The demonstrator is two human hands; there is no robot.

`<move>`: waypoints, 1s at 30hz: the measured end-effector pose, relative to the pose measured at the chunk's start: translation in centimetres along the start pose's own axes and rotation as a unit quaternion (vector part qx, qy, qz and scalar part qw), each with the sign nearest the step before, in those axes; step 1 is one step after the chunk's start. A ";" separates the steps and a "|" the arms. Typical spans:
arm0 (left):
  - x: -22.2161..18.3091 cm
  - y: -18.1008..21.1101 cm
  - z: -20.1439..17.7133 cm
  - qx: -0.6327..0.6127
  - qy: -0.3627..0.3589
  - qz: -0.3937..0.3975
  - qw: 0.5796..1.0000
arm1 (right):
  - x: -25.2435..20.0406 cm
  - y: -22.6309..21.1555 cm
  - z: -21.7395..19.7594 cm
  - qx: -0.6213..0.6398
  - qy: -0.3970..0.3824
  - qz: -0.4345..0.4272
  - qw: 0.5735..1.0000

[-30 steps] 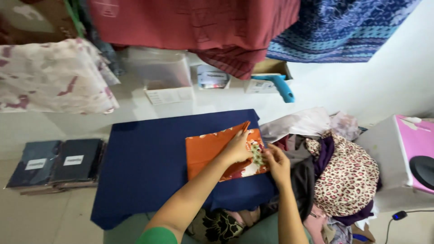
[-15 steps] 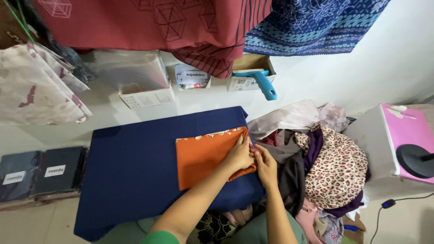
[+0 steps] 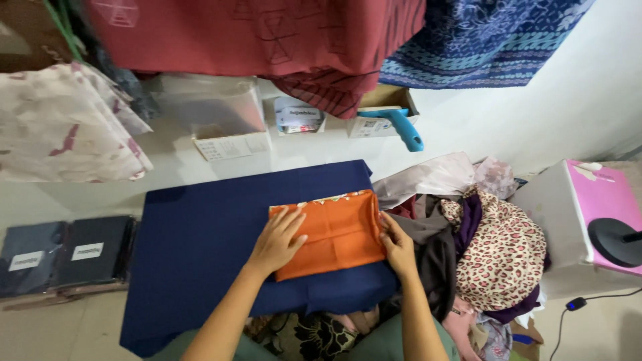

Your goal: Cleaning a floral scarf with a lint roller, folding it, and placing it into a plastic bag.

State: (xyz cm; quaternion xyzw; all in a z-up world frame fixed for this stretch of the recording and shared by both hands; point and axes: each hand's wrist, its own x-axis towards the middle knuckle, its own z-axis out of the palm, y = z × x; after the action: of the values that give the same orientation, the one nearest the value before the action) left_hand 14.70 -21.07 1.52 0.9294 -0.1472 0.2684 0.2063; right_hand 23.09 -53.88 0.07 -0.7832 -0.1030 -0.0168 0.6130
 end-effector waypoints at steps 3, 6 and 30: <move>-1.9 -1.2 -1.3 0.034 -0.094 -0.056 0.993 | 0.3 -0.9 0.5 -0.057 -0.005 0.005 0.998; -2.3 -1.8 -1.1 0.049 -0.142 -0.085 0.985 | 1.1 -0.9 0.8 -0.120 0.002 0.022 0.993; -1.2 -6.6 -2.9 -0.044 -0.135 -0.068 0.987 | -5.2 -10.2 11.9 -0.408 0.017 -0.279 0.869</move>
State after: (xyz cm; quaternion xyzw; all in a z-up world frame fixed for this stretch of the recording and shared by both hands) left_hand 14.97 -13.77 1.08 0.9549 -0.1216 0.1186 0.2434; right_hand 14.95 -40.84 6.07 -0.9017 -0.2905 -0.2409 0.2109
